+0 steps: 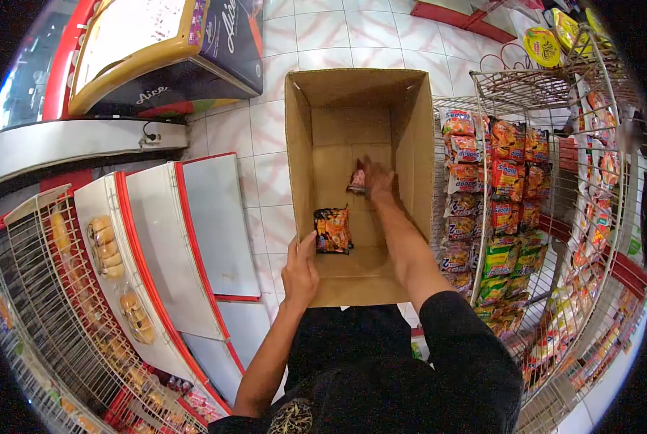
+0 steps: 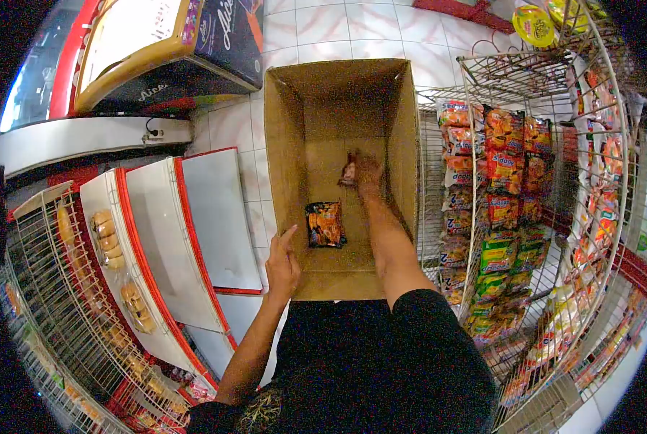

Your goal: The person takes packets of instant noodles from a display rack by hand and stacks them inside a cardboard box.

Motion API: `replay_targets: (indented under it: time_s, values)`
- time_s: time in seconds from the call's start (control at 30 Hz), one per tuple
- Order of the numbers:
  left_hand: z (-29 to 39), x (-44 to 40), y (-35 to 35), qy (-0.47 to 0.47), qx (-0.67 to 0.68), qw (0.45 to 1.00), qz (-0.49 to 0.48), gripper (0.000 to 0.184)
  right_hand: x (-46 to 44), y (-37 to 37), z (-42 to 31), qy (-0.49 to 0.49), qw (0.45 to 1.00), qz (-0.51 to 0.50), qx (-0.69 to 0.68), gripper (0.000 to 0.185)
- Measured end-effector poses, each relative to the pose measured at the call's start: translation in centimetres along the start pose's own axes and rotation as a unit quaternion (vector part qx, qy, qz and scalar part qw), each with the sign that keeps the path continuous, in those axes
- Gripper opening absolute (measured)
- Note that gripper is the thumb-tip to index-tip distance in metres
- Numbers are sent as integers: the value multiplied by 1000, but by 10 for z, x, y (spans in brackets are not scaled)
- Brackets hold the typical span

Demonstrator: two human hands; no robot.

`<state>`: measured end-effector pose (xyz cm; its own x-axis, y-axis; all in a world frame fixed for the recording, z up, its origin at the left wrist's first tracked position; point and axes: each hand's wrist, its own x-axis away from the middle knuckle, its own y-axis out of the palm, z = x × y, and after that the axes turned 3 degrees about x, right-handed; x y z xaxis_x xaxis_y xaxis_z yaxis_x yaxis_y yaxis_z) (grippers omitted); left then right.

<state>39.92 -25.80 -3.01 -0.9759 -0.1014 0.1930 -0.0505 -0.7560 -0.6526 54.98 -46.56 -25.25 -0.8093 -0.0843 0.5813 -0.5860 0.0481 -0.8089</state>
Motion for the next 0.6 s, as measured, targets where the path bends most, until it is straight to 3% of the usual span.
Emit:
replay_targets:
  time_s: [0.07, 0.1, 0.13, 0.2, 0.37, 0.6]
  values:
    - [0, 1, 0, -3, -1, 1000, -3, 52, 11, 3, 5, -9, 984, -86, 156, 53]
    - [1, 0, -1, -3, -4, 1000, -5, 53, 13, 13, 10, -8, 984, -87, 157, 53]
    - [2, -1, -2, -2, -7, 1000, -8, 53, 12, 36, 19, 3, 997, -69, 24, 52]
    - [3, -2, -3, 1, -4, 1000, -6, 54, 13, 60, 27, 22, 970, -26, -241, 50]
    - [4, -1, -4, -3, 6, 1000, -15, 58, 33, 76, 26, 137, 967, -123, -178, 51]
    - [3, -1, -5, -11, 3, 999, -34, 60, 110, 97, 39, -78, 948, 1, -308, 55]
